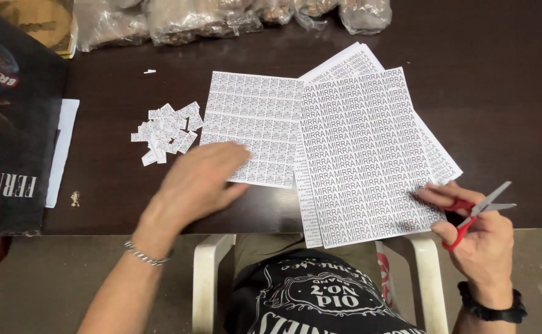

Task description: Cutting printed sheets of paper into individual labels using scissors

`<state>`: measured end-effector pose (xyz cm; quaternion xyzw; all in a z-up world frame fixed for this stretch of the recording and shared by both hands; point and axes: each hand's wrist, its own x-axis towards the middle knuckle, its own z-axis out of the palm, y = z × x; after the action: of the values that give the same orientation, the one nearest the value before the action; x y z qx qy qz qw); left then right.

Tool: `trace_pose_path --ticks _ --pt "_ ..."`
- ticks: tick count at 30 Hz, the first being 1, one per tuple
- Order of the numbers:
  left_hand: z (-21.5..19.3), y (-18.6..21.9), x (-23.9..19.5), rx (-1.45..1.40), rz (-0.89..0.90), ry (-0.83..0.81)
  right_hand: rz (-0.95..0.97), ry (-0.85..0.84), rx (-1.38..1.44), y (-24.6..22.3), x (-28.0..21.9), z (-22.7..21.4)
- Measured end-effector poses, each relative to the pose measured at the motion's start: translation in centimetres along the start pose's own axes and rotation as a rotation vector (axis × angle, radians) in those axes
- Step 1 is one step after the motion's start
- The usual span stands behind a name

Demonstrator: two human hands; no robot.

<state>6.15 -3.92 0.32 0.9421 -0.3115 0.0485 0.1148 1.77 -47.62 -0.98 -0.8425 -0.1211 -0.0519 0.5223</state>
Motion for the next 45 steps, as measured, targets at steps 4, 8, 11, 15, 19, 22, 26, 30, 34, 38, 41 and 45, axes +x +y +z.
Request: trace_pose_path --ticks 4,8,11,15,19,22,26,30,34,38,41,45 --pt "1.3 2.6 3.6 -0.004 0.089 0.012 0.033 -0.004 0.175 -1.4 -0.1 1.9" --pt "1.0 4.5 5.3 0.250 0.175 0.243 -0.031 -0.108 0.323 -1.3 0.1 4.0" --pt "0.7 4.3 5.0 0.266 0.151 0.242 -0.005 -0.167 0.335 -2.5 0.3 4.9" --pt "3.0 3.0 3.8 0.026 -0.056 0.211 0.164 -0.150 0.447 -2.5 0.8 5.8" --pt "2.2 7.0 4.1 0.352 0.166 0.672 0.577 0.049 0.814 -1.8 2.3 8.1" --pt "6.7 10.7 3.3 0.038 0.206 0.853 0.369 0.052 0.781 1.6 2.8 8.5" --pt "5.2 11.6 1.4 -0.217 0.301 0.693 0.346 0.117 0.339 -0.2 3.9 7.7" --pt "2.0 8.2 -2.6 -0.112 -0.076 0.576 0.270 0.259 -0.070 -0.4 3.5 5.5" --pt "3.3 4.7 -8.5 0.100 -0.411 0.391 0.378 0.382 0.001 1.4 2.6 2.7" --pt "2.9 3.0 -8.7 -0.021 -0.483 0.402 0.335 0.408 0.084 1.2 2.1 2.2" --pt "2.6 2.2 -6.8 -0.018 -0.479 0.415 0.289 0.386 0.127 0.7 2.1 2.6" --pt "1.3 5.9 -1.6 -0.637 -0.407 0.565 0.210 0.273 0.235 -2.3 1.7 2.5"
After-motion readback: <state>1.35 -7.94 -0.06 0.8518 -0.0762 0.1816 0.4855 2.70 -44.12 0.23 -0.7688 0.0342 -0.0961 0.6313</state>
